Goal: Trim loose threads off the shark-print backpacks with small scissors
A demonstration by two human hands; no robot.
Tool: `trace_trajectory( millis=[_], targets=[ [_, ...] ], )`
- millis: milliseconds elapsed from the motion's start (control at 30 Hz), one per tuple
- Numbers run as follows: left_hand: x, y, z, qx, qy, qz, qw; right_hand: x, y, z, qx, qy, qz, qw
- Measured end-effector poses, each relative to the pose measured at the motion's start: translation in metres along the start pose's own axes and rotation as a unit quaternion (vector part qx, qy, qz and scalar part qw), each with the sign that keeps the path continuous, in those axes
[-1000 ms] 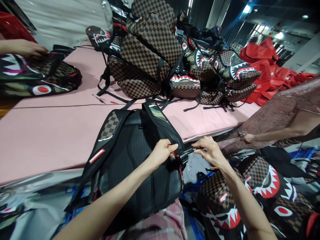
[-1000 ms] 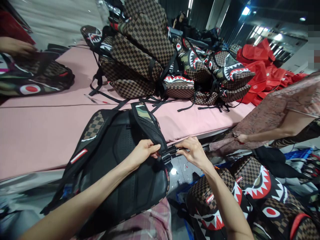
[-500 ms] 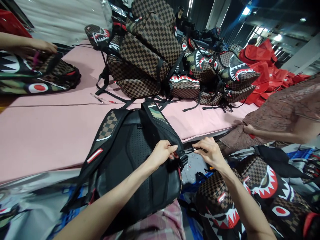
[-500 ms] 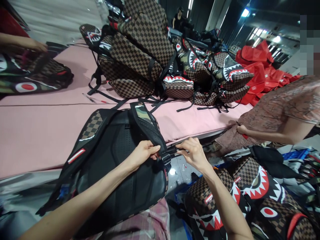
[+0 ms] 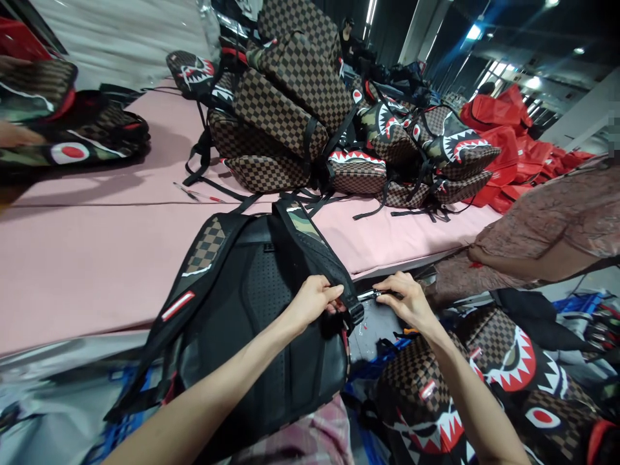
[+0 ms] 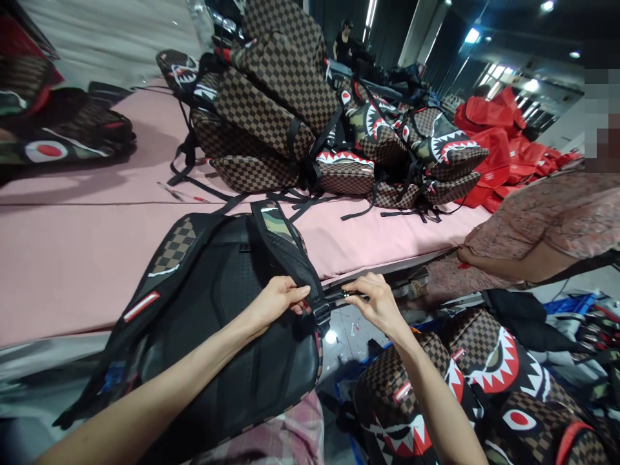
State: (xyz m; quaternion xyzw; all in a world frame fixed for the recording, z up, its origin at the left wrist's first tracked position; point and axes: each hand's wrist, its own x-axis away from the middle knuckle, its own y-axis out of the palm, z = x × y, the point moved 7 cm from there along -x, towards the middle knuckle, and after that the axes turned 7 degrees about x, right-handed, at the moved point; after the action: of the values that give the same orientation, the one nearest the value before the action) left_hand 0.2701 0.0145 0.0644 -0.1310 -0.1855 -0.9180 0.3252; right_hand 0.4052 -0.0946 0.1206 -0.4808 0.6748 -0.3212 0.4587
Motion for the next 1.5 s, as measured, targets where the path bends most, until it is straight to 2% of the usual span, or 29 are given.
trace_trajectory(
  millis=[267, 433, 633, 867, 1067, 1267, 1500],
  targets=[
    [-0.001, -0.002, -0.002, -0.009, 0.006, -0.004, 1.0, -0.012, 0.004, -0.007, 0.001, -0.049, -0.054, 0.997],
    [-0.004, -0.003, -0.009, 0.002, -0.003, -0.014, 1.0, -0.012, 0.01, -0.019, 0.046, -0.093, -0.052, 0.993],
    [-0.003, -0.002, -0.008, 0.013, 0.009, -0.024, 1.0, -0.002, 0.002, -0.002, -0.03, -0.005, 0.009, 0.999],
    [-0.003, -0.003, -0.01, -0.004, 0.002, -0.018, 1.0, -0.008, 0.007, -0.014, 0.011, -0.066, -0.063, 0.996],
    [-0.002, -0.004, -0.011, 0.003, 0.001, -0.019, 1.0, -0.014, 0.01, -0.014, -0.011, -0.072, -0.061, 0.995],
    [-0.002, -0.004, -0.011, -0.004, 0.004, -0.029, 1.0, -0.023, 0.013, -0.018, -0.042, -0.106, -0.104, 0.988],
    [0.0, -0.004, -0.009, -0.005, 0.01, -0.037, 0.999, -0.03, 0.02, -0.02, -0.071, -0.108, -0.134, 0.983]
  ],
)
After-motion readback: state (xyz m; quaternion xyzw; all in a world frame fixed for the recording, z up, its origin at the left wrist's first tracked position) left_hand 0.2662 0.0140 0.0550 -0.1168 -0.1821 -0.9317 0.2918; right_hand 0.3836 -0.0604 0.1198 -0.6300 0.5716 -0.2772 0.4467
